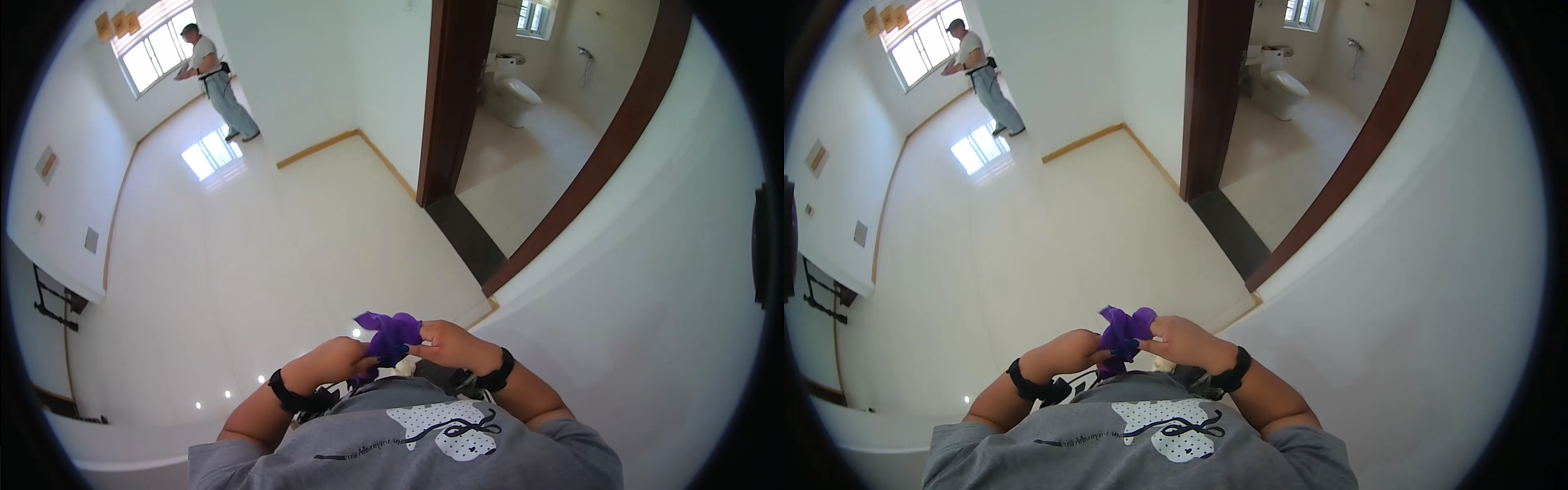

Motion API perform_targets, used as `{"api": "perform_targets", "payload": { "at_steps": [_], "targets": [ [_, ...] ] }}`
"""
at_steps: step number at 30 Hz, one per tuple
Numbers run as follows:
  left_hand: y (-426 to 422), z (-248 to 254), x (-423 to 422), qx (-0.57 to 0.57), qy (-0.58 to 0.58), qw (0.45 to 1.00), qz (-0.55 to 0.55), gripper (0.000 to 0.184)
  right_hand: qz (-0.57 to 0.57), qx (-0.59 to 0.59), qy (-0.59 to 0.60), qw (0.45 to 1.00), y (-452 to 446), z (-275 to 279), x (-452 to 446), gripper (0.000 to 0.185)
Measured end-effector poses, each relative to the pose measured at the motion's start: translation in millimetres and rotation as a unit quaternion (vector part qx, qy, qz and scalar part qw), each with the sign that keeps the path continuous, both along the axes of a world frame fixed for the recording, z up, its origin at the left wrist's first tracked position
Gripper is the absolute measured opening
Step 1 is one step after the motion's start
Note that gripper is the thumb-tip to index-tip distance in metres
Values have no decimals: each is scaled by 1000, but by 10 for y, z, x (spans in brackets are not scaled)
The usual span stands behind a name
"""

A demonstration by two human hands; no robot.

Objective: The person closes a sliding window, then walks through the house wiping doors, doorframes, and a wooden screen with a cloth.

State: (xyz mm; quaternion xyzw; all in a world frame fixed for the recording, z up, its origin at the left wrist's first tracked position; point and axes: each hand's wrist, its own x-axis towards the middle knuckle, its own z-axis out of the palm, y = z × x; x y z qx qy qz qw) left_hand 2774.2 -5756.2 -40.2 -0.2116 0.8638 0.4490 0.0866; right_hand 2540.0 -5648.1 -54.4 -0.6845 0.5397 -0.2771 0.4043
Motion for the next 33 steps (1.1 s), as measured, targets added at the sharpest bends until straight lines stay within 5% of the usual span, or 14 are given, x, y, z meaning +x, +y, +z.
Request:
{"api": "perform_targets", "payload": {
  "at_steps": [3, 9, 16, 22, 33],
  "targets": [
    [-490, 17, -382, -51, -32, 998, -34, 24, -18, -37, -5, 999, -374, -202, -320, 30],
    [-1106, 1, -1121, 40, -35, 997, -49, 21, -112, -19, -62, 992, -626, -445, -849, 23],
    [-2186, -372, -2387, 6, 11, 966, -260, 25, -345, 69, -213, 911, -956, -883, -1301, 23],
    [-3174, -414, -3436, -15, 48, 933, -357, 26, -448, -18, -214, 868, -1781, -830, -1849, 23],
    [-5014, -353, -4608, 58, 154, 949, -270, 23, -452, -3, -91, 887, -3644, -528, -3180, 22]
  ]
}}
